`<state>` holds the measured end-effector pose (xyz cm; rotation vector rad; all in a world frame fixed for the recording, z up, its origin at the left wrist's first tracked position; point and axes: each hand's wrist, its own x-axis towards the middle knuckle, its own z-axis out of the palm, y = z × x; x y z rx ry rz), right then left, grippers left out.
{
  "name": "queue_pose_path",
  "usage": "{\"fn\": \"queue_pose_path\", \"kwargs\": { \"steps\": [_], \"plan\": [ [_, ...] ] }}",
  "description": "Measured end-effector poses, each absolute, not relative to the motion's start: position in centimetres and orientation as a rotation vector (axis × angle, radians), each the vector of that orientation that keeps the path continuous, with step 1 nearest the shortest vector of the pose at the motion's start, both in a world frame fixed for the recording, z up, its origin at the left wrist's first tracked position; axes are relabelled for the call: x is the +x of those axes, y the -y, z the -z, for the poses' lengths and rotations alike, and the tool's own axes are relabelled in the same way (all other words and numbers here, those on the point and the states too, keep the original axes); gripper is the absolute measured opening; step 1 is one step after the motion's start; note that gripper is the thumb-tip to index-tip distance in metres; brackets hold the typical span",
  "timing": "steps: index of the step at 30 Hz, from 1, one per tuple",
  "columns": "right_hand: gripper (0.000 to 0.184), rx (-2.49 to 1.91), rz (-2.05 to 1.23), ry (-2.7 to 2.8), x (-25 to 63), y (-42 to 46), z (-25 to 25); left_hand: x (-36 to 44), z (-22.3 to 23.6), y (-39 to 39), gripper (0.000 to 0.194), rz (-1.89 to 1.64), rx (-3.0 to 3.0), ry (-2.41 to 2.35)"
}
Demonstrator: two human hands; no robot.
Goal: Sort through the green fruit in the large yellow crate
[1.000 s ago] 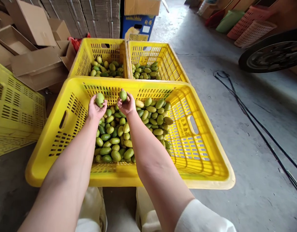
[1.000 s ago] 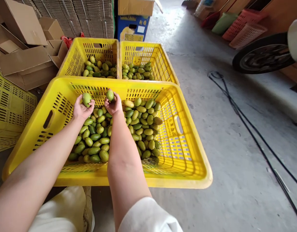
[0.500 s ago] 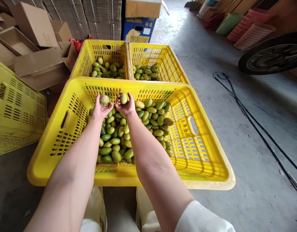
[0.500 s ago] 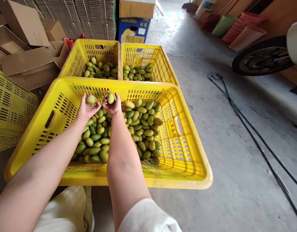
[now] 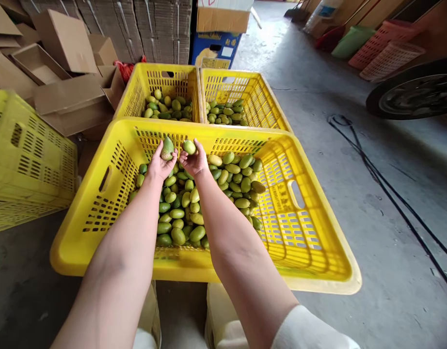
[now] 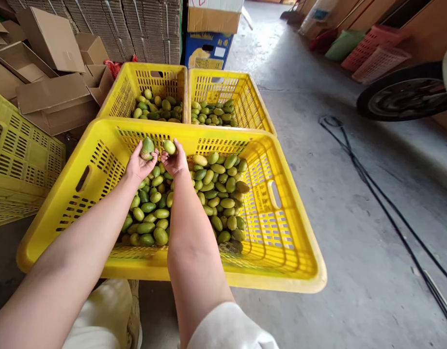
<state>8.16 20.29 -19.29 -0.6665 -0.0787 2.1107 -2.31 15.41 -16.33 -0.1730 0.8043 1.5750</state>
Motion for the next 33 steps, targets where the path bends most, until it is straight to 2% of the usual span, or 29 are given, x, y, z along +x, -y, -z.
{"fn": "queue_pose_path", "kwargs": {
  "steps": [8,13,19,27,33],
  "plan": [
    [0.054,-0.68,-2.195,0.143,9.1,-20.7,18.8,-2.7,16.7,-14.9,0.035,-1.561,-0.141,-0.781],
    [0.048,-0.625,-2.213,0.484,11.4,-22.5,16.3,-2.6,17.3,-15.1,0.031,-1.574,-0.157,-0.782],
    [0.038,-0.613,-1.836,0.544,15.1,-28.2,14.9,-3.0,17.8,-15.1,0.037,-1.564,-0.183,-0.789],
    [0.084,-0.551,-1.712,0.185,15.6,-30.7,15.6,-3.5,18.4,-15.1,0.035,-1.524,-0.189,-0.867],
    [0.078,-0.522,-1.685,0.161,15.0,-28.7,15.5,-3.8,17.7,-15.0,0.034,-1.533,-0.077,-0.844]
  ]
}}
